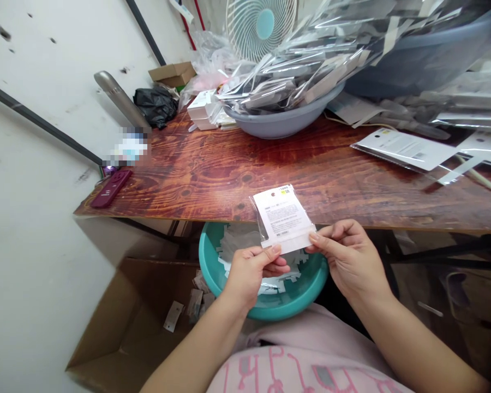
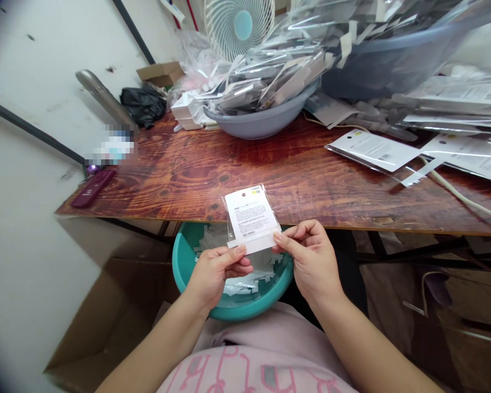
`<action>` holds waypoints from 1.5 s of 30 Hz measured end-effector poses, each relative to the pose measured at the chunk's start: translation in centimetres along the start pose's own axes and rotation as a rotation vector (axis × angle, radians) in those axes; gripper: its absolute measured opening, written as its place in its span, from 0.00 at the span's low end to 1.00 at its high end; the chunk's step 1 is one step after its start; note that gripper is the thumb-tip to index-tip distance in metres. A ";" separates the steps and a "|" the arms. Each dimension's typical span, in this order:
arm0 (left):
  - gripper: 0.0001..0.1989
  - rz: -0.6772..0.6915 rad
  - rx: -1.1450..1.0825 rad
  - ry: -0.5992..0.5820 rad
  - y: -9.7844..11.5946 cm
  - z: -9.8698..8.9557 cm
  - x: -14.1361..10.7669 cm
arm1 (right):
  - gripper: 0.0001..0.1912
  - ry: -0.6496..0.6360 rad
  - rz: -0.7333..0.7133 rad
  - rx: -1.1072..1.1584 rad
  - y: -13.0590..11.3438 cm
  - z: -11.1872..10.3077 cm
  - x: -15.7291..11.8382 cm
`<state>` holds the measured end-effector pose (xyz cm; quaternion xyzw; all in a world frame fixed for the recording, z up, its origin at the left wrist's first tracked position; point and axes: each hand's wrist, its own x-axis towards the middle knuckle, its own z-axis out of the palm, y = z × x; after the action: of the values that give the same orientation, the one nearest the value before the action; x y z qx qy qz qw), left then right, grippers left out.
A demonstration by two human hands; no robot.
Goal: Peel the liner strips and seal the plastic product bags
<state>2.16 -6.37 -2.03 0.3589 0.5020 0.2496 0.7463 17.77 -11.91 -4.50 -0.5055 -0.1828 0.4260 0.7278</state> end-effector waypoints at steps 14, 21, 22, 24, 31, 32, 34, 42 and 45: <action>0.13 0.872 0.798 0.085 0.2 -0.4 -1.6 | 0.07 -0.720 -1.075 -1.116 -5.0 2.5 -0.2; 0.16 1.299 0.947 0.188 0.9 -1.0 -1.5 | 0.06 -0.866 -1.062 -1.052 -5.9 3.2 0.3; 0.16 1.312 0.972 0.194 0.9 -1.0 -1.5 | 0.06 -0.870 -1.066 -1.057 -6.1 3.4 0.5; 0.14 1.312 1.013 0.185 0.9 -1.0 -1.5 | 0.06 -0.893 -1.068 -1.077 -6.5 3.8 0.9; 0.10 1.283 1.079 0.180 0.9 -0.9 -1.6 | 0.09 -1.021 -1.045 -1.156 -7.2 5.3 2.1; 0.10 1.287 1.082 0.178 0.9 -0.9 -1.5 | 0.10 -1.037 -1.048 -1.177 -7.2 5.4 2.1; 0.10 1.297 1.084 0.169 0.8 -1.0 -1.3 | 0.10 -1.073 -1.045 -1.229 -7.2 5.6 2.1; 0.12 1.239 1.051 0.183 1.0 -0.9 -1.5 | 0.09 -1.190 -0.943 -1.188 -7.3 5.6 2.5; 0.11 1.171 1.026 0.183 1.3 -0.8 -1.8 | 0.08 -1.212 -0.829 -1.032 -7.2 5.3 2.9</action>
<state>0.70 -6.67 -0.22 0.8431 0.3429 0.3681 0.1899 18.91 -7.46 3.69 -0.3514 -0.8722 0.1876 0.2837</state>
